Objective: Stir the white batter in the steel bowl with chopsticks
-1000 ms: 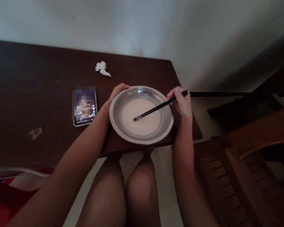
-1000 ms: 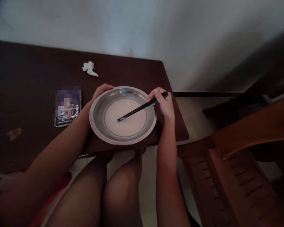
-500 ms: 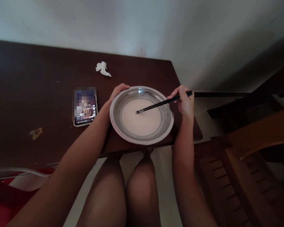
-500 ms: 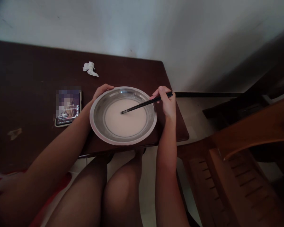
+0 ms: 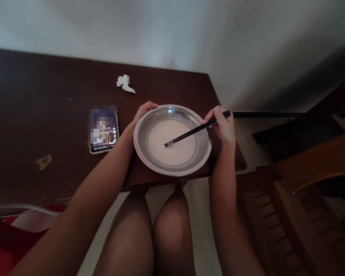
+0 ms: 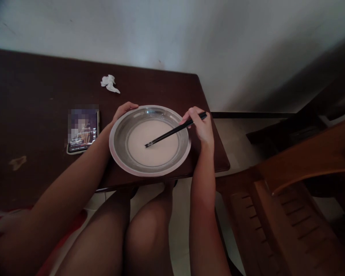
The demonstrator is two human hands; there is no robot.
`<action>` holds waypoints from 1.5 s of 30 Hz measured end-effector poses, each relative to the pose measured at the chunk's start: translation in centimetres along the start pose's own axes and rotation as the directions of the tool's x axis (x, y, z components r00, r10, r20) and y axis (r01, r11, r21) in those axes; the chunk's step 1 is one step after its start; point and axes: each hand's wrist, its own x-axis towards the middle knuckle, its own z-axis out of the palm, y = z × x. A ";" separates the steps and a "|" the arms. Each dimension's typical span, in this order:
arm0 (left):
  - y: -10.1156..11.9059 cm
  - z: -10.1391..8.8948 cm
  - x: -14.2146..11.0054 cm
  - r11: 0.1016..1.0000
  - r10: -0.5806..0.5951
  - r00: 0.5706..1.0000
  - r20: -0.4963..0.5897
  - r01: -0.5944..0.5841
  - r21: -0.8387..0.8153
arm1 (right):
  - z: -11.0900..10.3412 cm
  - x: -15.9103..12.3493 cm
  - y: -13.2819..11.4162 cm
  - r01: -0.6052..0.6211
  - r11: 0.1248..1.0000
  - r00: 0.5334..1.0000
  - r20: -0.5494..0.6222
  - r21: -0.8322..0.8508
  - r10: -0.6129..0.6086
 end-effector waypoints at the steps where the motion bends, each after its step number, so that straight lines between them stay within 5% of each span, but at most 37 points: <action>1: 0.0 0.0 0.0 1.000 -0.001 1.000 0.003 0.001 -0.006 | 0.0 0.0 0.0 0.004 1.000 1.000 0.029 -0.007 -0.003; 7: 0.2 0.2 0.1 1.000 -0.007 0.999 -0.033 0.007 -0.003 | -0.1 0.1 0.2 0.054 0.998 0.991 -0.121 -0.017 -0.055; 12: 0.3 0.3 0.0 0.999 -0.018 0.998 -0.065 0.021 0.042 | 0.1 0.0 0.1 0.032 0.999 0.999 0.041 0.020 -0.033; 18: 0.1 0.1 0.1 1.000 -0.008 0.999 -0.033 0.009 0.028 | 0.0 0.1 0.0 0.075 0.996 0.991 -0.112 0.037 -0.070; 23: -0.1 0.1 -0.3 1.000 -0.014 1.000 -0.013 0.014 -0.006 | 0.2 -0.1 -0.1 0.033 0.999 0.999 0.028 0.034 -0.034; 29: 0.0 0.0 -0.2 1.000 -0.004 1.000 -0.013 0.004 -0.022 | 0.2 0.0 -0.2 0.061 0.998 0.991 -0.118 0.030 -0.057; 34: 0.0 0.0 -0.2 1.000 -0.012 1.000 -0.011 0.012 -0.013 | 0.1 -0.1 -0.1 0.027 0.999 0.998 0.055 0.025 -0.029; 39: -0.1 0.2 -0.3 1.000 -0.002 1.000 -0.027 0.002 0.018 | 0.1 0.1 0.0 0.088 0.996 0.993 -0.075 0.029 -0.086; 45: 0.2 0.1 -0.1 1.000 -0.022 1.000 -0.010 0.022 -0.005 | 0.1 0.0 0.2 0.059 0.998 0.997 0.047 0.017 -0.060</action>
